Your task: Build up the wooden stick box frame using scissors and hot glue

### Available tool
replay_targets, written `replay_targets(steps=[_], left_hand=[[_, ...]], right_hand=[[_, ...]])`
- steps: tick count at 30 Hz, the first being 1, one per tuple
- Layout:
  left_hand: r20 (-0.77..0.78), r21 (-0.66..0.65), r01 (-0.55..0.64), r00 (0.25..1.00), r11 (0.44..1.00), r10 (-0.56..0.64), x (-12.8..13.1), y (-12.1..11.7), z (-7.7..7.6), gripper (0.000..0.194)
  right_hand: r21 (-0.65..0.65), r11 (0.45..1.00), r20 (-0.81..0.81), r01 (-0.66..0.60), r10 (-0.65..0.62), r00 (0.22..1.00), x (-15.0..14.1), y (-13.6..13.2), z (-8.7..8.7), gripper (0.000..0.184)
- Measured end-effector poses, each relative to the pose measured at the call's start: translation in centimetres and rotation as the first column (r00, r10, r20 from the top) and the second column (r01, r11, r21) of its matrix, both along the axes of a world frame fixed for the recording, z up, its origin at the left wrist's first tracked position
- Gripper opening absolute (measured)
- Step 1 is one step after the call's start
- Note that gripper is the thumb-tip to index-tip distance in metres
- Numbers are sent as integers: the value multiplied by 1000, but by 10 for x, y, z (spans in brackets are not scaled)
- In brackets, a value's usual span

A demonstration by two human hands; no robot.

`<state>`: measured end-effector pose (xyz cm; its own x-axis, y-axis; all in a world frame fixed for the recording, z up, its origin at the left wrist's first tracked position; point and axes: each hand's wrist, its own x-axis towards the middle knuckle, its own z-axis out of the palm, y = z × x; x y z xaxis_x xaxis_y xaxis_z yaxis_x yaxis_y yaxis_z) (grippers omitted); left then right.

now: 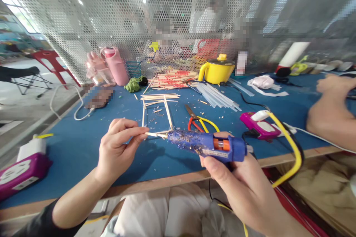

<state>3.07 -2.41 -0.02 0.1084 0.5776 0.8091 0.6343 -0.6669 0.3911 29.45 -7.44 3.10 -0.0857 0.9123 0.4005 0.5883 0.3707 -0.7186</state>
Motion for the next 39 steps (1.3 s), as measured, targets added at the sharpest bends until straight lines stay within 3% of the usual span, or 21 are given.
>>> replay_targets(steps=[11, 17, 28, 33, 36, 39], left_hand=[[-2, 11, 10, 1000, 1000, -10, 0, 0, 0, 14], [-3, 8, 12, 1000, 1000, -12, 0, 1, 0, 14], [3, 11, 22, 1000, 1000, -22, 1, 0, 1, 16], [9, 9, 16, 1000, 1000, -16, 0, 0, -1, 17], [67, -37, 24, 998, 999, -21, 2, 0, 3, 15], [258, -194, 79, 966, 978, -27, 9, 5, 19, 10]], right_hand=[[28, 999, -128, 22, -19, 992, -8, -2, 5, 21], [-75, 997, -82, 6, -12, 997, 0, -1, -3, 24], [-67, 997, -130, -43, 34, 991, -2, -3, -3, 21], [-83, 993, -178, -80, 65, 982, 4, 1, -12, 22], [-97, 990, -244, -101, 75, 967, 8, 5, -17, 23], [-72, 990, -404, -119, 81, 911, 1, 9, -15, 23]])
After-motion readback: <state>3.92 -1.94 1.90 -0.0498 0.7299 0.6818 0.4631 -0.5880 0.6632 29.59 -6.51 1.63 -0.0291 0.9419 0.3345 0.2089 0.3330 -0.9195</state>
